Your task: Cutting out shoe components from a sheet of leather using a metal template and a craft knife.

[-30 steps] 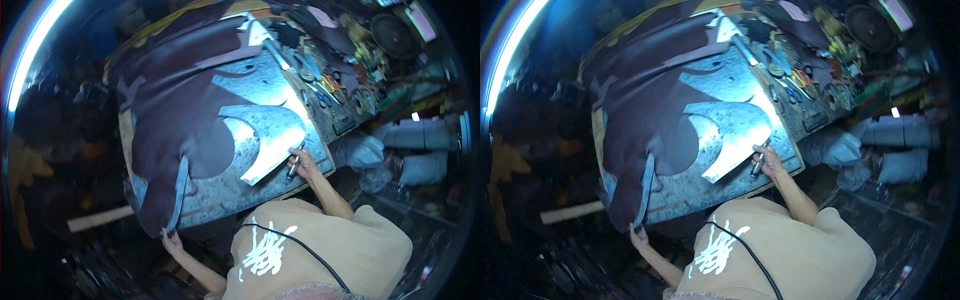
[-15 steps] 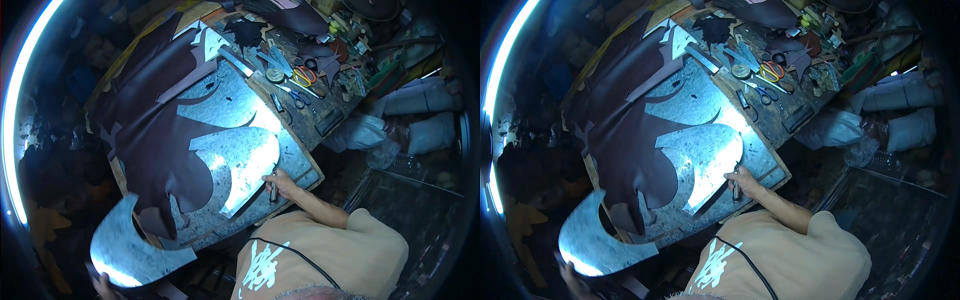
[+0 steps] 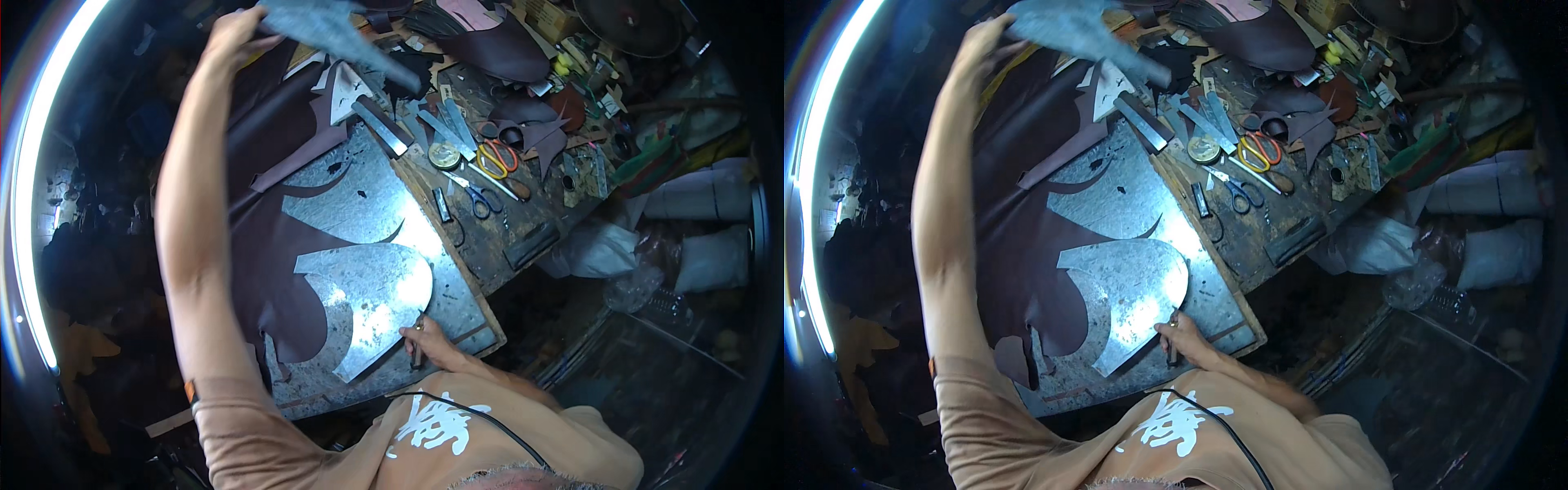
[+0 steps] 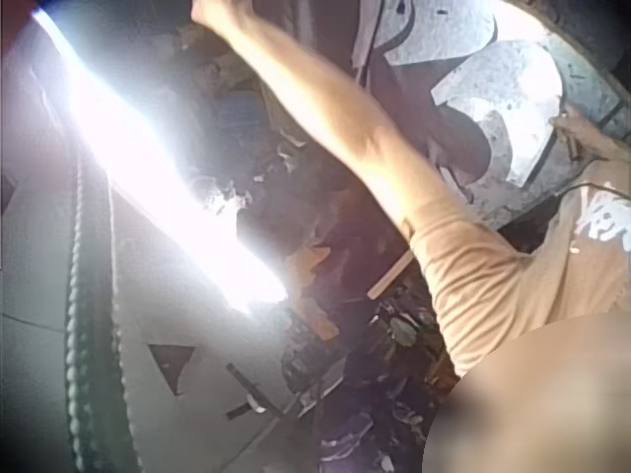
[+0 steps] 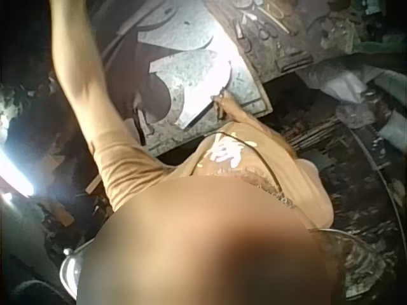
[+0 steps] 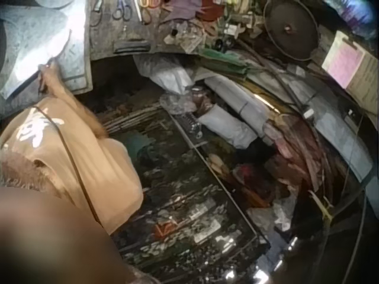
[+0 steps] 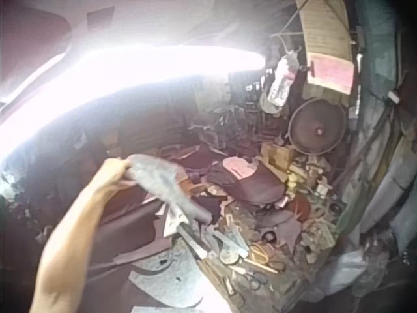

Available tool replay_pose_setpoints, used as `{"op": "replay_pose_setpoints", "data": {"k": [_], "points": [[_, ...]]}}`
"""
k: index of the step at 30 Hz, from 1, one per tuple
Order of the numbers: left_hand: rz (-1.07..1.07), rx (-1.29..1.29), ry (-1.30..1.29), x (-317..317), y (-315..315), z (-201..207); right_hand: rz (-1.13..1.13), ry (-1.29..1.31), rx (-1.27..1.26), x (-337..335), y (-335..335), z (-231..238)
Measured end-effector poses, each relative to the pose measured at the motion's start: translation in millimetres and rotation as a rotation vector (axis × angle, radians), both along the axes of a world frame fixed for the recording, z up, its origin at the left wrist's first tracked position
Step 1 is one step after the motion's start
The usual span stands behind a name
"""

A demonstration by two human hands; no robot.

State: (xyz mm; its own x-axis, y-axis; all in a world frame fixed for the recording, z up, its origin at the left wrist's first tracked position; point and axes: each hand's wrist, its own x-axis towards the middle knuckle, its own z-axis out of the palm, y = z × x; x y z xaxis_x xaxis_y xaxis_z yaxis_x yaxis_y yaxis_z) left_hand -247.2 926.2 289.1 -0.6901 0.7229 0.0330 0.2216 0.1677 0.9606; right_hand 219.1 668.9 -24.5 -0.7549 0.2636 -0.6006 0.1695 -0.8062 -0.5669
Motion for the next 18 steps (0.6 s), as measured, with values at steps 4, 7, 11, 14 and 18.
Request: {"op": "replay_pose_setpoints", "data": {"k": [4, 7, 11, 14, 18], "points": [[-0.075, 0.323, -0.356, -12, 100, -110, 0.074, -0.007, -0.016, 2, 14, 4], [0.06, 0.443, -0.615, 56, 125, -214, 0.064, -0.002, -0.034, 5, 15, 0], [0.103, -0.034, -1.043, 115, 49, -342, 0.11, 0.005, -0.077, 3, 7, 2], [0.114, -0.088, -1.011, 173, -32, -329, 0.125, -0.035, -0.065, -1, 3, -12], [-0.355, -0.143, 0.097, 102, -187, -276, 0.176, -0.193, 0.274, -3, 11, 3]]}}
